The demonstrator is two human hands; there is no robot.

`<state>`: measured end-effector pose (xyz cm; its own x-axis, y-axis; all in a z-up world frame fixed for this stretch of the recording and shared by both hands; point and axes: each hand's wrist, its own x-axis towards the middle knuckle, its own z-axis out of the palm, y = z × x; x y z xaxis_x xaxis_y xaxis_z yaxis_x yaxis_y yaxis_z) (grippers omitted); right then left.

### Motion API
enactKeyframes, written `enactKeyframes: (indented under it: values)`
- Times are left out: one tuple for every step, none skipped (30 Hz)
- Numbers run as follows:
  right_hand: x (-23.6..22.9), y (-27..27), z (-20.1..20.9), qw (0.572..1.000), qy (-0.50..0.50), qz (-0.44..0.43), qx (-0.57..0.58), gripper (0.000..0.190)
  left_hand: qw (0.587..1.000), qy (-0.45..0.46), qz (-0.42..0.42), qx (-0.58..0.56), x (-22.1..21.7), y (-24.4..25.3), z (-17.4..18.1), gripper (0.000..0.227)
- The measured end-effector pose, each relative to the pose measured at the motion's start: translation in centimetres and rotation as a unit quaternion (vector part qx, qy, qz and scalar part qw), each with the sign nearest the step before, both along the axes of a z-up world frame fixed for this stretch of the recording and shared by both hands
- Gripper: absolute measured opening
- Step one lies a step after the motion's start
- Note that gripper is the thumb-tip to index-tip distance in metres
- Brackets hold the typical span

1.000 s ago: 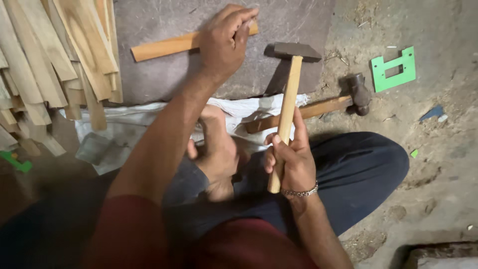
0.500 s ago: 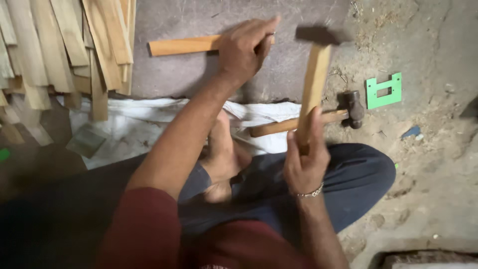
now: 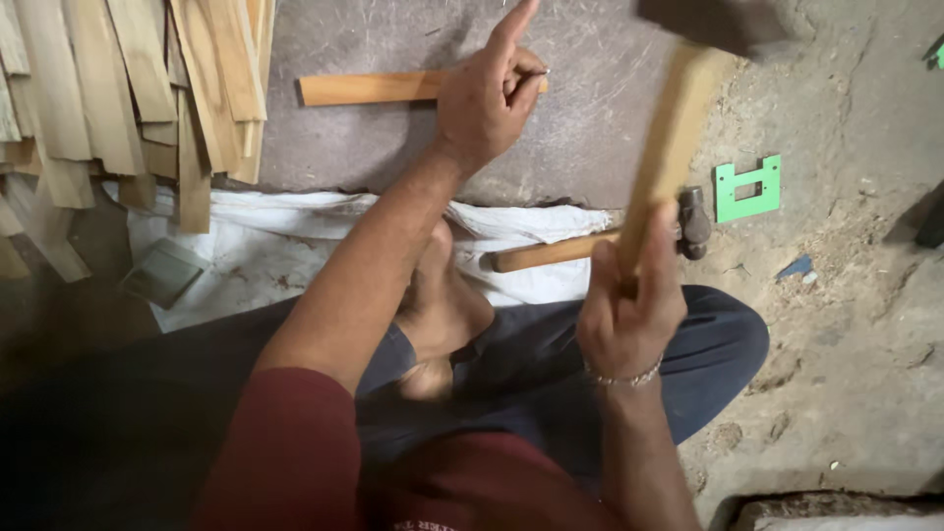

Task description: The person sits on the floor and repeatedly hammers nails into small wooden planks using a hammer. They pick up nails from a pile, place them on the wood, and strike them until flush. Finished pieces are set aside.

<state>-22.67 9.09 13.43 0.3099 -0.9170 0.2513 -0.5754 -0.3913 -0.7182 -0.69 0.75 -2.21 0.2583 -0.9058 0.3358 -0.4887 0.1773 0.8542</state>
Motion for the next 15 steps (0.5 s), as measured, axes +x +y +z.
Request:
enactKeyframes:
  values:
    - [0.1, 0.3, 0.0, 1.000, -0.008, -0.005, 0.004, 0.057, 1.000, 0.007, 0.000, 0.006, 0.0, 0.2, 0.1, 0.083]
    - [0.5, 0.5, -0.3, 1.000, -0.017, -0.012, 0.006, 0.056, 1.000, 0.013, -0.002, 0.008, 0.1, 0.2, 0.2, 0.083]
    - [0.9, 0.6, -0.7, 0.999, -0.026, -0.019, 0.007, 0.055, 1.000, 0.019, -0.004, 0.011, 0.1, 0.0, 0.4, 0.083]
    - [1.3, 0.3, -1.1, 0.998, 0.046, -0.009, 0.037, 0.058, 1.000, 0.016, -0.002, 0.003, 0.2, -0.3, 0.5, 0.083]
    - [1.7, -0.1, -1.6, 0.991, 0.119, 0.000, 0.067, 0.061, 1.000, 0.012, 0.000, -0.004, 0.3, -0.6, 0.6, 0.084]
    - [1.8, -0.4, -1.9, 0.976, 0.192, 0.011, 0.102, 0.064, 1.000, 0.009, 0.002, -0.006, 0.2, -0.5, 0.6, 0.085]
    - [1.6, -0.5, -1.9, 0.981, 0.172, 0.010, 0.089, 0.061, 1.000, 0.014, 0.001, 0.001, 0.1, -0.3, 0.6, 0.084]
    - [1.2, -0.7, -1.7, 0.985, 0.153, 0.011, 0.078, 0.059, 1.000, 0.019, 0.000, 0.011, -0.2, -0.1, 0.6, 0.083]
    - [0.8, -0.7, -1.3, 0.989, 0.133, 0.012, 0.067, 0.056, 1.000, 0.024, 0.000, 0.020, -0.3, 0.3, 0.6, 0.081]
    - [0.7, -0.7, -0.8, 0.994, 0.105, 0.011, 0.038, 0.054, 0.999, 0.033, 0.000, 0.016, 0.0, 0.2, 0.7, 0.083]
    - [0.3, -0.4, -0.1, 0.997, 0.076, 0.011, 0.009, 0.052, 0.999, 0.041, 0.000, 0.012, 0.4, 0.1, 0.8, 0.085]
    - [0.0, 0.0, 0.5, 0.999, 0.050, 0.007, -0.020, 0.051, 0.999, 0.052, -0.006, 0.007, 0.5, -0.1, 0.9, 0.087]
    - [-0.1, 0.3, 0.7, 0.999, 0.024, -0.013, -0.018, 0.052, 0.999, 0.051, -0.001, 0.009, 0.6, -0.4, 0.9, 0.085]
    - [-0.4, 1.1, 0.9, 0.999, 0.002, -0.034, -0.011, 0.053, 0.998, 0.053, 0.002, 0.015, 0.3, 0.1, 0.8, 0.084]
    - [-0.5, 1.6, 0.9, 0.998, -0.020, -0.054, -0.004, 0.054, 0.998, 0.055, 0.005, 0.022, 0.2, 0.5, 0.7, 0.083]
